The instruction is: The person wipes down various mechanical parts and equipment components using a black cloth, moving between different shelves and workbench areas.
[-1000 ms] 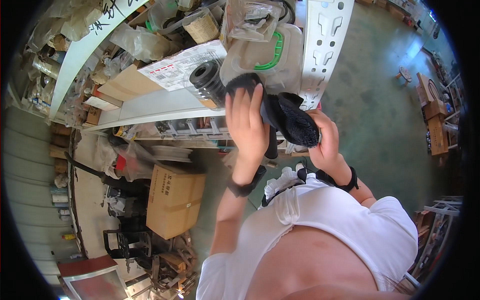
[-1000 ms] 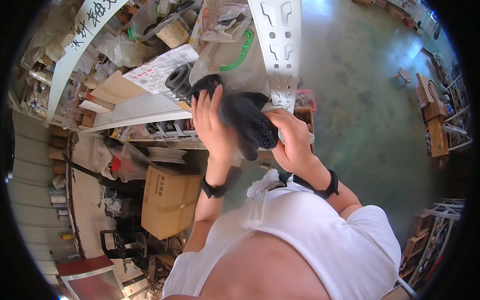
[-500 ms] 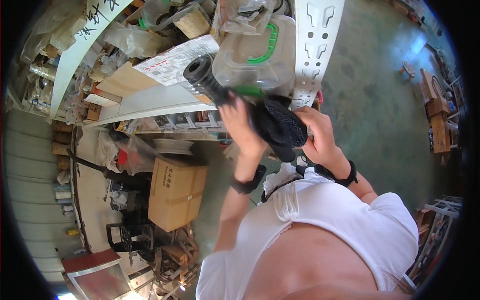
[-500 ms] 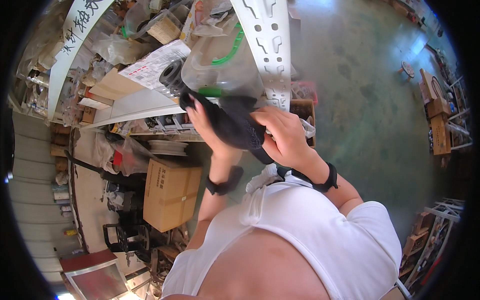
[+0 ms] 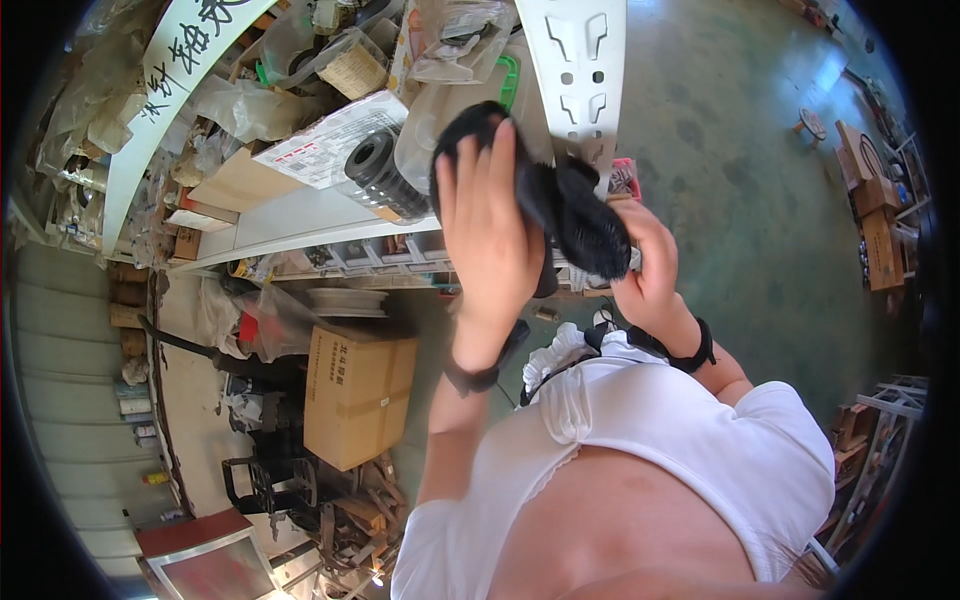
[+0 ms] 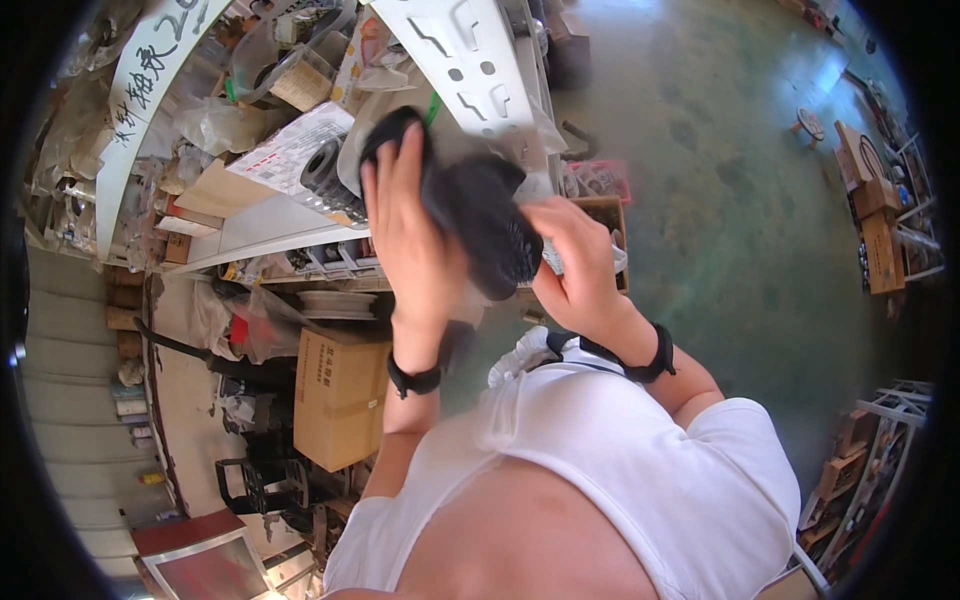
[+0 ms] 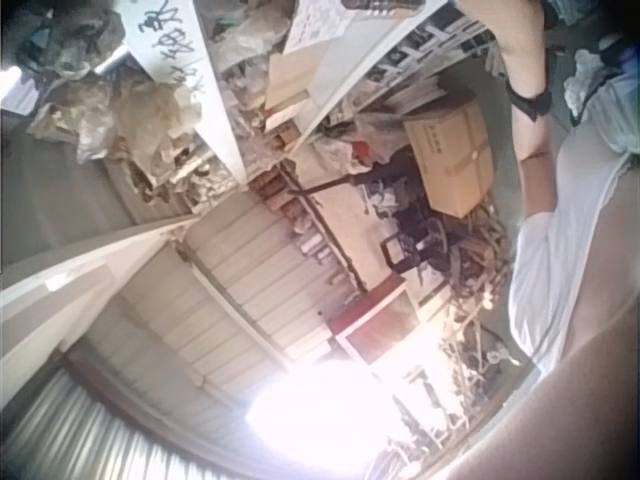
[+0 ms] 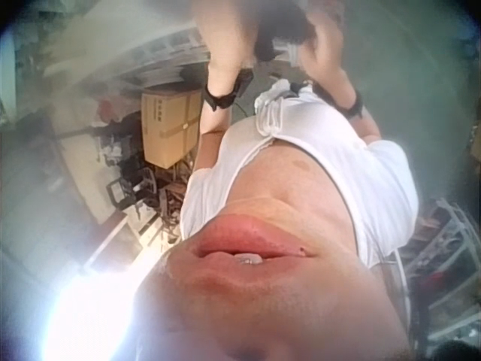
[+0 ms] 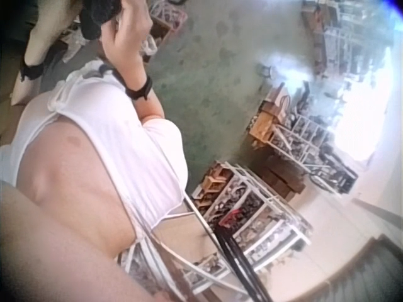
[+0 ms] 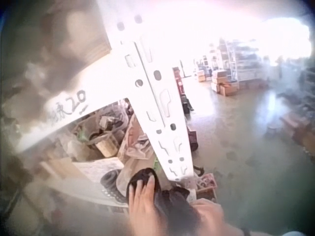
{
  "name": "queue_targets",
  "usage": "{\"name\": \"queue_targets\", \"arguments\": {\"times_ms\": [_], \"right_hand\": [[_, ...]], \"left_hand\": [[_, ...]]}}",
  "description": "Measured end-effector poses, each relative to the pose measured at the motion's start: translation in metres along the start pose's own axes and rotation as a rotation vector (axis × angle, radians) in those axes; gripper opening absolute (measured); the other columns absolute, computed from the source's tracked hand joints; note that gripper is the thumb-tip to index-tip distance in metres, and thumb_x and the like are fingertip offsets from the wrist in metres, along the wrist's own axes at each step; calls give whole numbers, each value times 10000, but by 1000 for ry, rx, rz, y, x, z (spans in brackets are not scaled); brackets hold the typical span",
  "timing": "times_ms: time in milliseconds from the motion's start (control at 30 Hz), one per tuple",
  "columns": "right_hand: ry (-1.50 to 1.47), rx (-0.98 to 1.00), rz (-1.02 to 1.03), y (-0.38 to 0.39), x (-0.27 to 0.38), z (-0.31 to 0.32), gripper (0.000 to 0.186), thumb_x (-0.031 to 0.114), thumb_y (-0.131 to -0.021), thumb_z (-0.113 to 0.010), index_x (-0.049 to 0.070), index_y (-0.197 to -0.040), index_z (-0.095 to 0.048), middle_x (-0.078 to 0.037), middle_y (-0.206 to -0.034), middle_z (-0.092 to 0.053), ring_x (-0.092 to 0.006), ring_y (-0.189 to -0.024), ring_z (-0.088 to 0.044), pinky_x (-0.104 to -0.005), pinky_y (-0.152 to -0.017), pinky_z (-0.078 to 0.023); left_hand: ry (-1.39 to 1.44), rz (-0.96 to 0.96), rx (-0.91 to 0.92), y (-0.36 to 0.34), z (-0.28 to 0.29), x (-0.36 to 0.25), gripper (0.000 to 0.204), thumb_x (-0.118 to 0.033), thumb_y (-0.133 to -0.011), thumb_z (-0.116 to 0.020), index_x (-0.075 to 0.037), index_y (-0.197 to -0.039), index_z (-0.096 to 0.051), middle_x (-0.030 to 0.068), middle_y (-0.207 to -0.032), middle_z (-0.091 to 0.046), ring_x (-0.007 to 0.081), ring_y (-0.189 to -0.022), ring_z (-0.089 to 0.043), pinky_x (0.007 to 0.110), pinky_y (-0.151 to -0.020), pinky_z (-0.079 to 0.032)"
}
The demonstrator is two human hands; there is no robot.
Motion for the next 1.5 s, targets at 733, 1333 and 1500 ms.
{"name": "queue_targets", "arguments": {"times_ms": [733,1333,1500], "right_hand": [[-74,-4,8,-1,-1,14,291,-50,-648,-541,-20,-936,-518,-174,-880,-589,-347,-750,-582,-327,-660,-472],[-204,196,29,2,-30,19,323,-32,-614,-588,-6,-931,-532,-136,-867,-590,-295,-691,-581,-316,-596,-468],[-165,-106,218,-38,-7,39,314,25,-630,-617,-38,-928,-536,-142,-809,-575,-272,-647,-571,-303,-561,-463]], "left_hand": [[100,85,-126,-5,-2,-1,562,-50,-708,-569,49,-1224,-371,204,-1194,-486,350,-1070,-488,491,-952,-310],[9,27,-538,64,-4,-19,458,-43,-696,-673,33,-1072,-423,186,-992,-567,262,-928,-544,379,-881,-414],[109,122,-837,43,22,-31,483,-64,-691,-687,-28,-1093,-422,151,-984,-507,254,-892,-517,330,-777,-456]]}}
Point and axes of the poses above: each hand's wrist, its own y-axis away from the middle knuckle, its own z-axis out of the back of the hand, x = y × z, the point moved 9 cm from there along -y, towards the middle knuckle
